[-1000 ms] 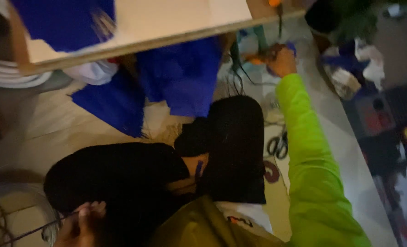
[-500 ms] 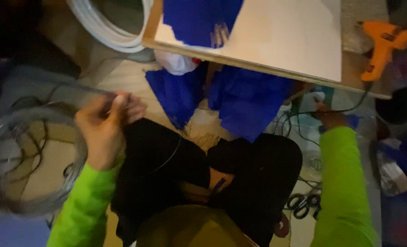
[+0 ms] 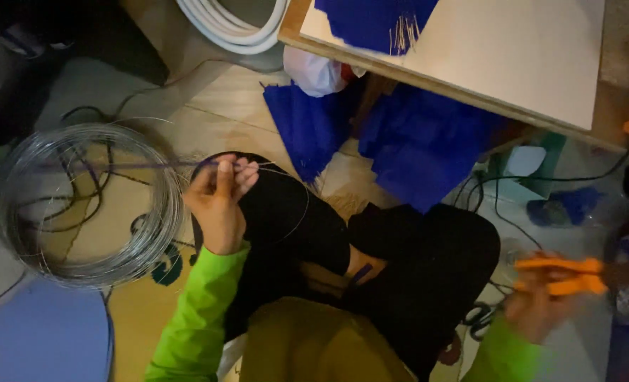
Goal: Cutting wire with pliers and preparing blue fabric strips for assembly.
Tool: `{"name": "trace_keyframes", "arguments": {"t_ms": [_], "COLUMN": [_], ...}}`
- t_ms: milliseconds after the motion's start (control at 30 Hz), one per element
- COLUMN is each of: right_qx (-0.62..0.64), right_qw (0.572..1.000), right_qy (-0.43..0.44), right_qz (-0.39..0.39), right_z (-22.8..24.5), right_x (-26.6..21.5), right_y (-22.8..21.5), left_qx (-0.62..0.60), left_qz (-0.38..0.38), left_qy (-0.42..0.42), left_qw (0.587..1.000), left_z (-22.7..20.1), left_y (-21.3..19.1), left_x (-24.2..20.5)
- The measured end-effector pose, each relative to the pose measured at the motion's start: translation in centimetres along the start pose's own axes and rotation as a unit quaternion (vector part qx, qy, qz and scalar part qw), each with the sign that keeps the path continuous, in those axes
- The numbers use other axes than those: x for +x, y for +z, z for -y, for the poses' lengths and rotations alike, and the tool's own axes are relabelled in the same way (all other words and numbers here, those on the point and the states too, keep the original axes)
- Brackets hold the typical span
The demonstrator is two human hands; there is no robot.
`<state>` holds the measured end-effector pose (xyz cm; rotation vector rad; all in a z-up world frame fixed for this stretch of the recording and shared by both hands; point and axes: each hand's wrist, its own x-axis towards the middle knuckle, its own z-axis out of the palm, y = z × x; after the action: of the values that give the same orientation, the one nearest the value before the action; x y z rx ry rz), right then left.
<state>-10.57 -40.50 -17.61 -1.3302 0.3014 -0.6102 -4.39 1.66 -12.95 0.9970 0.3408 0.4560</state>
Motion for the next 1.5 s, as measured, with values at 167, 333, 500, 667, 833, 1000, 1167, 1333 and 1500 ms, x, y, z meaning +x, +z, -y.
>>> {"name": "trace_keyframes", "arguments": {"t_ms": [167,333,500,667,833,1000,1167,1333,1500], "right_qx": [0.262,0.017,-0.011,-0.029,-0.059,-0.102,-0.022,-0.013,-0.017], "right_qw": [0.915,0.828,0.745,0.767,0.811,0.818,0.794,0.776,0.775], "right_qy": [0.256,0.231,0.325,0.389,0.313,0.246,0.344,0.349,0.342], "right_qz": [0.168,0.511,0.583,0.509,0.49,0.51,0.501,0.525,0.532], "right_z": [-4.5,-3.8,-3.2,-3.0,-4.5,-4.3,-5.2,-4.0,-4.1], "right_x": [-6.8,-15.1,-17.3,-17.2,-17.9,-18.0,-18.4,-18.2,-18.2], "right_y": [8.0,15.7,18.7,20.6,21.1,21.7,21.1,22.0,22.2], "left_qx": [0.003,-0.034,-0.045,-0.053,-0.044,-0.049,-0.04,-0.035,-0.04], "left_qz": [-0.057,-0.07,-0.079,-0.092,-0.091,-0.089,-0.103,-0.095,-0.101], "left_qy": [0.012,0.03,0.057,0.036,0.039,0.022,0.02,0.027,0.022], "left_qw": [0.998,0.997,0.994,0.994,0.994,0.995,0.994,0.994,0.994], "left_z": [1.8,1.8,1.5,2.2,2.6,2.7,2.9,3.3,3.2], "left_y": [-2.5,-4.6,-6.4,-7.0,-7.8,-8.3,-8.5,-8.9,-8.9], "left_x": [-2.5,-3.6,-3.4,-3.6,-3.4,-3.4,-3.4,-3.5,-3.5]}}
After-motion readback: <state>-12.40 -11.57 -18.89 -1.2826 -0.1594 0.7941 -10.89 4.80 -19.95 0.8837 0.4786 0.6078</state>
